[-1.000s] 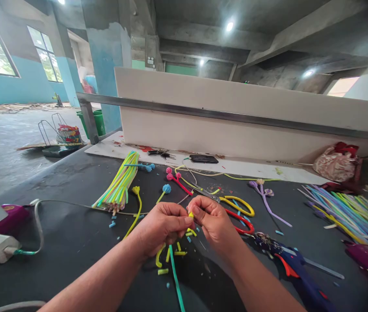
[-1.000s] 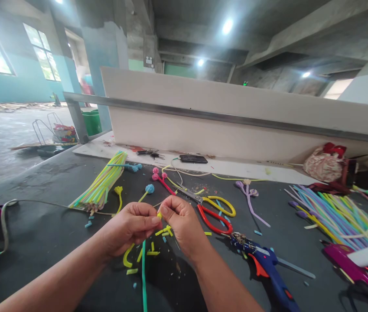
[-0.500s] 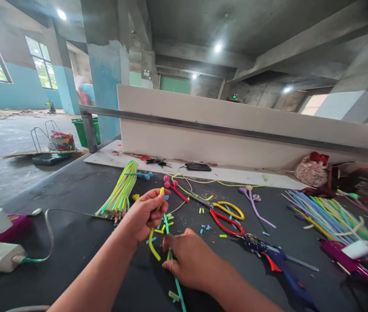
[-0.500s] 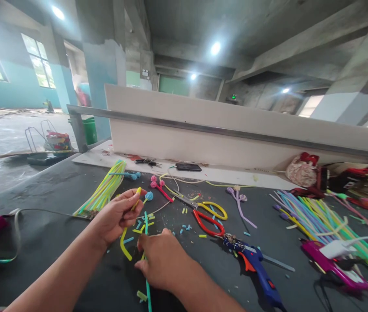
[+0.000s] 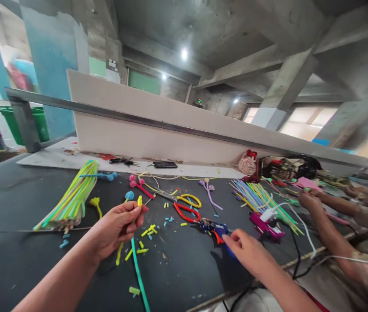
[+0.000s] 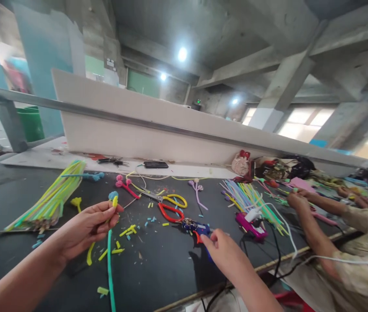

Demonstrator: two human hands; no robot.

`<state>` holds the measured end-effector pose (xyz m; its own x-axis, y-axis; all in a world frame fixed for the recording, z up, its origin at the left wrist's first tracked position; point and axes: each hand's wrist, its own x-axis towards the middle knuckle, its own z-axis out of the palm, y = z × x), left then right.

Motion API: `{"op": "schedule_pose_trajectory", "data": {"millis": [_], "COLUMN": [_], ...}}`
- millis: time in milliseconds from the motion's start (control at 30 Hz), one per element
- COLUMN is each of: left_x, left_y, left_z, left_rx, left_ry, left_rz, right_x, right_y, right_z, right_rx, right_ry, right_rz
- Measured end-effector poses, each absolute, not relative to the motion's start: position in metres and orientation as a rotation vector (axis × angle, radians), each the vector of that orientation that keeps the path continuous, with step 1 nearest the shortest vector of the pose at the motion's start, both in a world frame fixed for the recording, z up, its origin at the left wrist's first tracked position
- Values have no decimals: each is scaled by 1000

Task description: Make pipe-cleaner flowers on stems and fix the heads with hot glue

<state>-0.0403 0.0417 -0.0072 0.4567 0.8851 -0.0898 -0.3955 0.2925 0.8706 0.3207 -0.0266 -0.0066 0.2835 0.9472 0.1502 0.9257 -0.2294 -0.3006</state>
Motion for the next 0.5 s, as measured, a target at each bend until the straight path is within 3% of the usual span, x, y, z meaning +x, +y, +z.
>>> {"op": "schedule_pose_trajectory", "data": {"millis": [300,500], "left_x": [-43,-43], "left_y": [42,43], "left_z": [-12,-12], "left_rx": [977,961], "left_ry": [667,640], "left_rz": [867,849], "right_x": [325,333], "right_y": [-3,-16], "right_z": [-13,-4], "right_rx": [-2324,-2064], "right_ry": [-1632,-1379], "right_rz": [533,941]}}
